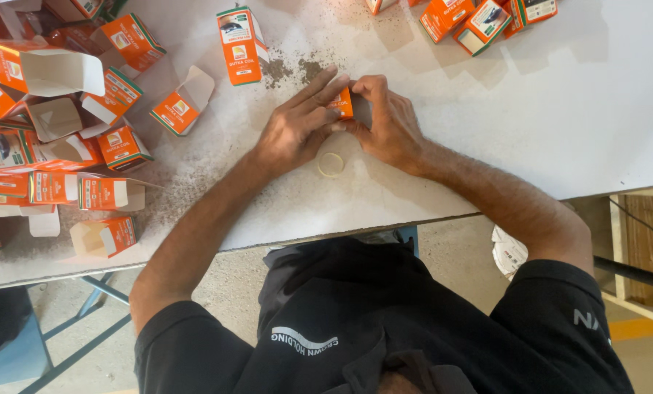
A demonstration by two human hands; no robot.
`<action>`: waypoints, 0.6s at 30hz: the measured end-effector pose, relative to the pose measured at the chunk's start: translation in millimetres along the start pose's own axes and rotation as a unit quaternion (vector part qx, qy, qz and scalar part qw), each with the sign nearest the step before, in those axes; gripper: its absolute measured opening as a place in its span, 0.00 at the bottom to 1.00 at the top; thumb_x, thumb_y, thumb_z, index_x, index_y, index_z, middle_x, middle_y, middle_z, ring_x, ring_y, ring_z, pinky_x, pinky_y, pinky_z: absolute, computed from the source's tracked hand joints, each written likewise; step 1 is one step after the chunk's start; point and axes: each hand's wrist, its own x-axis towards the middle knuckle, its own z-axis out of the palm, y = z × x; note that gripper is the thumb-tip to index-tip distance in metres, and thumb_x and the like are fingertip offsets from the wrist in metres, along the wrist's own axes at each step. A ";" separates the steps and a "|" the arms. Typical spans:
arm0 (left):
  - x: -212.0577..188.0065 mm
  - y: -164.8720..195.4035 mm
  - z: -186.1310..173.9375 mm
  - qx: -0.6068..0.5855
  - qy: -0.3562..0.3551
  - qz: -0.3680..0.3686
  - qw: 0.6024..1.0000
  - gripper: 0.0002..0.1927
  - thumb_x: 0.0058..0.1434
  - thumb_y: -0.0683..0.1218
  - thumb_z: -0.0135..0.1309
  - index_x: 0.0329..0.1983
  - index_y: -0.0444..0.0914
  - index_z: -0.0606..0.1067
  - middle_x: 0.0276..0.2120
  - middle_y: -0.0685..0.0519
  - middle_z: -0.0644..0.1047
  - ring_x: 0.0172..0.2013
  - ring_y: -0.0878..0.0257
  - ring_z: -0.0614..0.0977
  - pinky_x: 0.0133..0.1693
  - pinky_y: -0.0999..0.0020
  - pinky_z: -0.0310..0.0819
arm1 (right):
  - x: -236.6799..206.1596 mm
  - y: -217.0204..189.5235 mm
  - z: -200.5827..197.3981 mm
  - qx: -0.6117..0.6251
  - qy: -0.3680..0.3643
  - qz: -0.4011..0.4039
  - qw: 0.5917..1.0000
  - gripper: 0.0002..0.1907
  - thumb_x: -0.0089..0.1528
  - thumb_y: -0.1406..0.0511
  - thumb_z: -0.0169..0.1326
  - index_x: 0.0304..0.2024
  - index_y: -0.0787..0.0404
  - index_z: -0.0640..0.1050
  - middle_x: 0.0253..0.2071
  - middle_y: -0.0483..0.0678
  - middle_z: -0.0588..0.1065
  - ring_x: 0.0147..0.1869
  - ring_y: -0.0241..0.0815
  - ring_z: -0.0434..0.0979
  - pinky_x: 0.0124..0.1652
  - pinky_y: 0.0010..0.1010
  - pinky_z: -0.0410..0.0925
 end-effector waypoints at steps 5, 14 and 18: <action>-7.5 6.6 -1.4 0.133 -0.029 0.065 0.988 0.12 0.64 0.42 0.68 0.40 0.36 0.74 0.73 0.37 0.63 0.75 0.41 0.59 0.76 0.39 0.51 | -1.4 3.5 3.5 0.001 -0.001 -0.079 0.997 0.35 0.64 0.65 0.67 0.64 0.65 0.59 0.60 0.62 0.74 0.63 0.61 0.78 0.57 0.45 0.73; -10.0 -30.2 -48.1 0.438 0.087 0.006 0.895 0.23 0.62 0.34 0.56 0.62 0.34 0.74 0.72 0.33 0.61 0.72 0.36 0.59 0.71 0.33 0.51 | 23.1 25.9 -39.4 -0.239 0.158 -0.066 0.956 0.45 0.71 0.64 0.69 0.75 0.60 0.50 0.73 0.64 0.56 0.78 0.63 0.54 0.74 0.50 0.54; -6.2 -33.7 -57.9 0.343 0.020 -0.186 0.921 0.15 0.63 0.31 0.54 0.53 0.33 0.75 0.63 0.39 0.76 0.40 0.49 0.84 0.39 0.50 0.78 | 23.9 18.7 -24.8 -0.148 0.072 -0.135 0.977 0.50 0.65 0.64 0.69 0.76 0.62 0.48 0.76 0.68 0.48 0.81 0.69 0.48 0.77 0.55 0.50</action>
